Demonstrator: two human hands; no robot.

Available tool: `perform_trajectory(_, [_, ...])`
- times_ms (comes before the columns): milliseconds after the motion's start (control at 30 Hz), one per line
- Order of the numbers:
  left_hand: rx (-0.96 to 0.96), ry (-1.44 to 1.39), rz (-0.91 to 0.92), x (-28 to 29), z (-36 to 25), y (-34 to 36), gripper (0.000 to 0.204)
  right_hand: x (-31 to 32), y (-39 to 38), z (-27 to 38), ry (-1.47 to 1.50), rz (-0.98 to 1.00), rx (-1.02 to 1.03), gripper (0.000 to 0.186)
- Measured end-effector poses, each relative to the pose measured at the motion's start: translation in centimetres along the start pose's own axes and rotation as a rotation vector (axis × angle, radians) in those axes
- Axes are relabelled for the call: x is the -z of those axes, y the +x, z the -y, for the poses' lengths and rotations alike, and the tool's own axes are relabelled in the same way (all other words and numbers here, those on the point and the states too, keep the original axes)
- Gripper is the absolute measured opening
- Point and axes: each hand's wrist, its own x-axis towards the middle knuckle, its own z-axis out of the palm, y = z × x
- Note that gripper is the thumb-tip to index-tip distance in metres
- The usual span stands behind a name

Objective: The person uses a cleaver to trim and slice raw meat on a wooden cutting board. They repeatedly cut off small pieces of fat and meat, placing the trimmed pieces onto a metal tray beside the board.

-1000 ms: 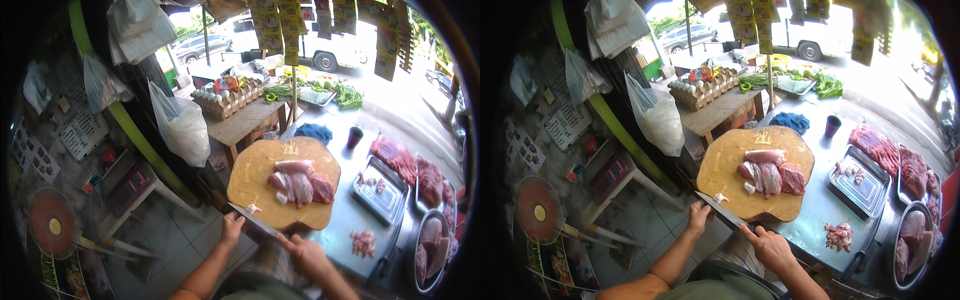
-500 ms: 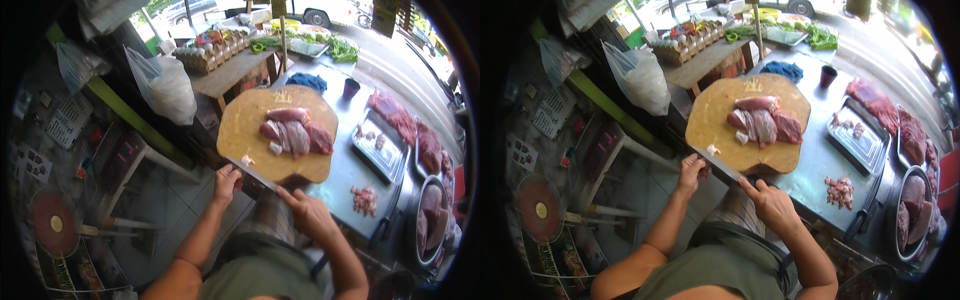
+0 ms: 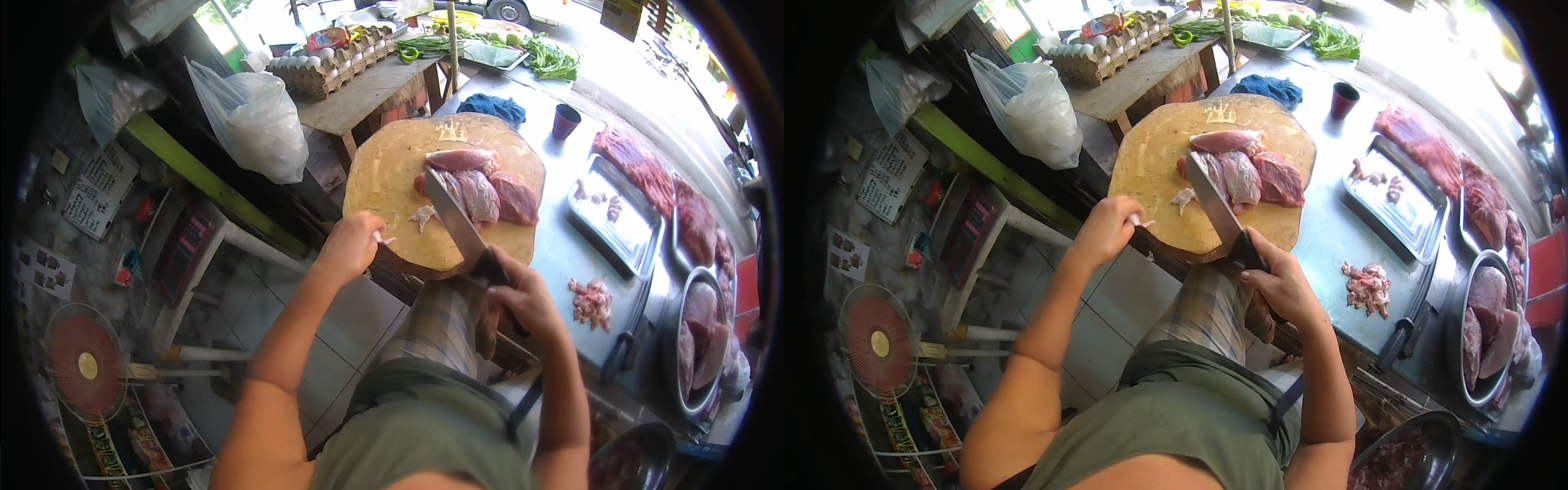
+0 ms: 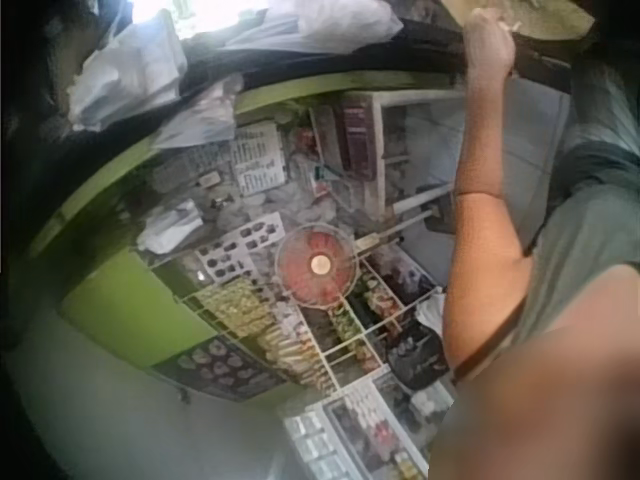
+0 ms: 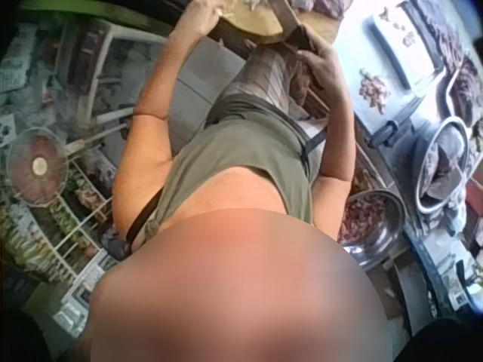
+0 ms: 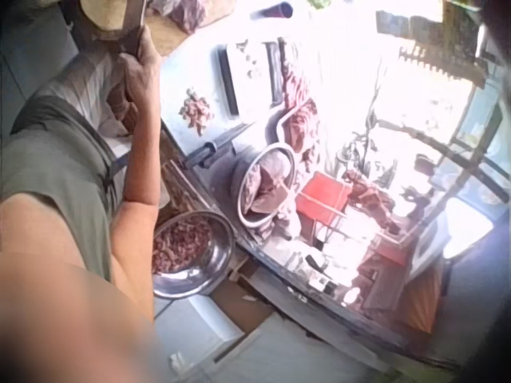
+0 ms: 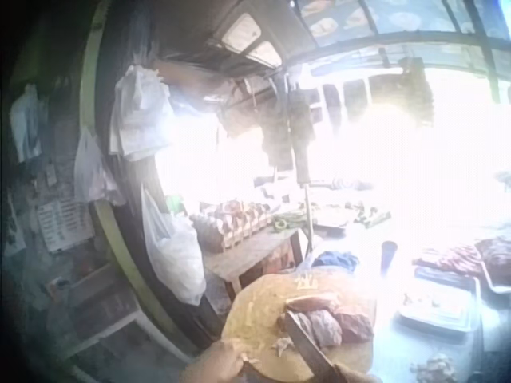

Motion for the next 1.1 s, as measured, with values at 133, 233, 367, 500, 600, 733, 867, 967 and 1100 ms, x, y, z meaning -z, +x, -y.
perform_trajectory(133, [-0.085,0.173,0.075,-1.0,0.0,4.0,0.027,-0.9,-0.8,-1.1,0.045,-0.170,0.270,0.073])
perform_trajectory(233, [-0.087,-0.059,-0.164,-2.2,0.0,4.0,0.022,-1.5,-2.5,-1.6,0.058,-0.209,0.125,0.074])
perform_trajectory(367, [0.034,0.169,-0.399,-3.7,-0.5,1.9,0.014,-2.6,-3.2,-1.0,-0.318,-0.171,0.341,0.074])
perform_trajectory(500, [0.278,0.176,-0.344,-6.0,-2.2,0.9,0.017,-3.4,-2.9,0.3,-0.343,-0.087,0.348,0.071])
perform_trajectory(600, [0.272,0.118,-0.394,-6.8,-2.4,1.4,0.017,-3.7,-2.4,0.8,-0.483,-0.139,0.428,0.070])
perform_trajectory(733, [0.398,-0.169,-0.328,-5.8,-0.9,1.7,0.014,-3.6,-3.1,1.0,-0.584,-0.143,0.443,0.072])
perform_trajectory(867, [0.547,-0.465,-0.287,-4.6,0.4,0.4,0.011,-3.9,-3.9,0.9,-0.689,-0.075,0.481,0.072])
perform_trajectory(967, [0.642,-0.565,-0.278,-4.4,0.7,-0.6,0.015,-4.8,-3.5,0.9,-0.788,-0.057,0.520,0.070])
perform_trajectory(1100, [0.668,-0.720,-0.298,-4.7,0.9,-1.2,0.017,-5.5,-3.1,0.9,-0.941,-0.017,0.491,0.069])
